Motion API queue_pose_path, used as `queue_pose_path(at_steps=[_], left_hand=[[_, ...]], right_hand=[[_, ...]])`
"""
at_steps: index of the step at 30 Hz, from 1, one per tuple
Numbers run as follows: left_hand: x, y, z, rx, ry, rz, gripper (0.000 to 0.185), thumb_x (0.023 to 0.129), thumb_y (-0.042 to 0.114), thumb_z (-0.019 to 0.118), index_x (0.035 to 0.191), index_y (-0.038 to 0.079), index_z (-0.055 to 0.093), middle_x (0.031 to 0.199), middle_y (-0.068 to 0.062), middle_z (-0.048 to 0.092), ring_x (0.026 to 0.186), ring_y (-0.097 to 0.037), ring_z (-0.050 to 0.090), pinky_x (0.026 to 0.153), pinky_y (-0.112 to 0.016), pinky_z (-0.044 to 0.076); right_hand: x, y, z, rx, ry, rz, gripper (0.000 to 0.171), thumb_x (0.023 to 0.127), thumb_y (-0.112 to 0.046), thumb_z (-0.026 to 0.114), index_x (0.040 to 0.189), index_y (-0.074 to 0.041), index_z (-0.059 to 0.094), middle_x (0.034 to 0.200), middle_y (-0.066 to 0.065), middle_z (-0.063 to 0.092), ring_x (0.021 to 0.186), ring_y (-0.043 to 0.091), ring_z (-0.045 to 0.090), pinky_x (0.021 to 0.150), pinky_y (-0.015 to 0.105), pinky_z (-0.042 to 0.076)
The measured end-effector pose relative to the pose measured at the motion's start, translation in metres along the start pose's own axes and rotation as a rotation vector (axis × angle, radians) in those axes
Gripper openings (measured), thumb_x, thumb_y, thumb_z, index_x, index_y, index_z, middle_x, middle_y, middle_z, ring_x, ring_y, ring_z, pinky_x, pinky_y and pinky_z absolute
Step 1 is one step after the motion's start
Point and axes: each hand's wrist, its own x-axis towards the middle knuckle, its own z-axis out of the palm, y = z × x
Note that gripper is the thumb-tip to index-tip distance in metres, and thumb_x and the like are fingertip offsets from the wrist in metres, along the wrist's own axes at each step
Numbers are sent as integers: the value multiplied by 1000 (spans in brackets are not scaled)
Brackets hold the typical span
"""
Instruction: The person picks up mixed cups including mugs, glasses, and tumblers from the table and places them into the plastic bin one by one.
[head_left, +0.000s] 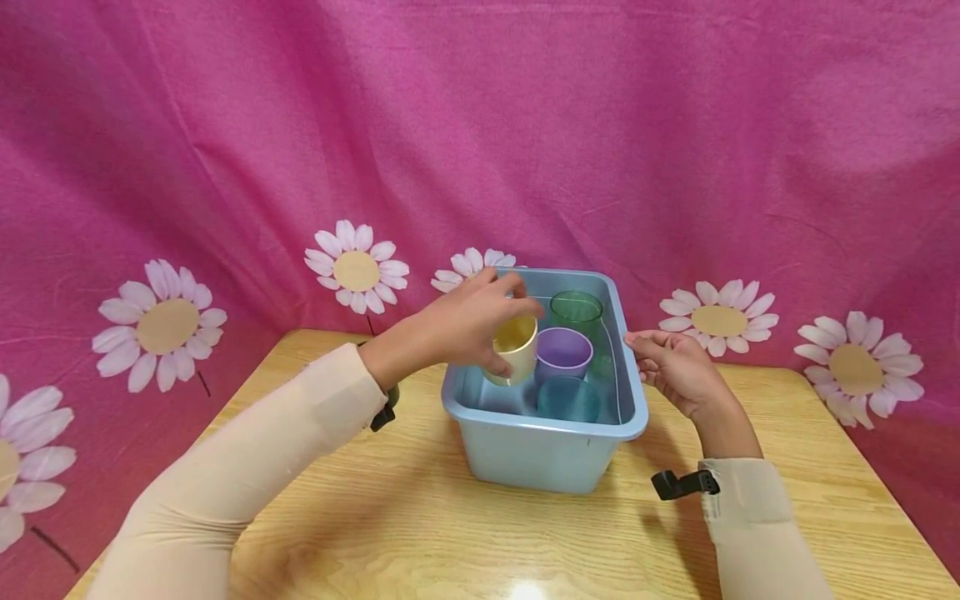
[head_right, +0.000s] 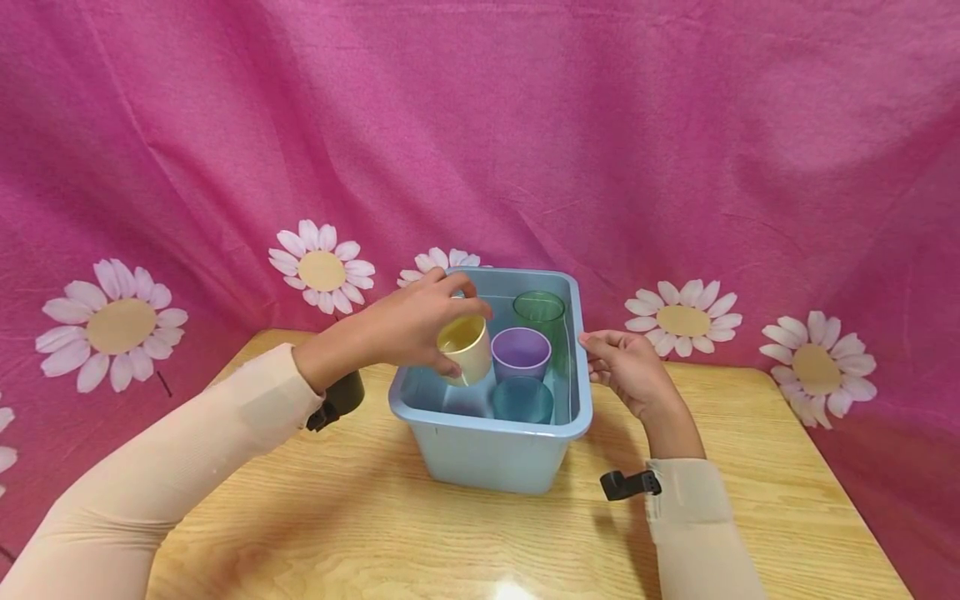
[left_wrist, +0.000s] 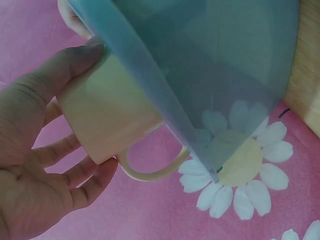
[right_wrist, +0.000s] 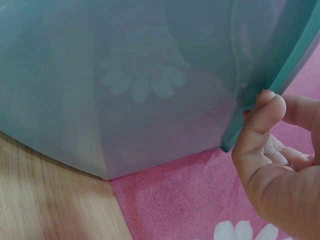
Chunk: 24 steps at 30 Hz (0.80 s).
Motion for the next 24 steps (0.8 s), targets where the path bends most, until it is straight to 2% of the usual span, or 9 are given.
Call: queue_pose_path(at_steps=[10, 15, 24], left_hand=[[2, 4, 13, 20, -64, 20, 76, 69, 41, 94, 137, 28, 64, 132, -3, 54, 116, -23, 45, 86, -35, 50], [2, 2, 20, 21, -98, 45, 76, 70, 41, 94, 138, 29, 63, 132, -2, 54, 114, -22, 46, 84, -33, 50], [5, -3, 35, 3, -141, 89, 76, 71, 38, 94, 139, 25, 63, 134, -5, 54, 117, -24, 46, 87, -36, 51]], right_hand=[[0, -1, 0, -21, 6, 8, 13, 101, -19, 65, 99, -10, 75, 82, 0, 71, 69, 11, 64, 64, 21, 55], [-1, 0, 0, -24, 7, 4, 13, 101, -19, 66, 100, -9, 75, 82, 0, 72, 69, 11, 63, 64, 22, 55], [-1, -1, 0, -35, 14, 6, 14, 101, -20, 66, 101, -8, 74, 84, 0, 72, 70, 11, 64, 64, 21, 55]])
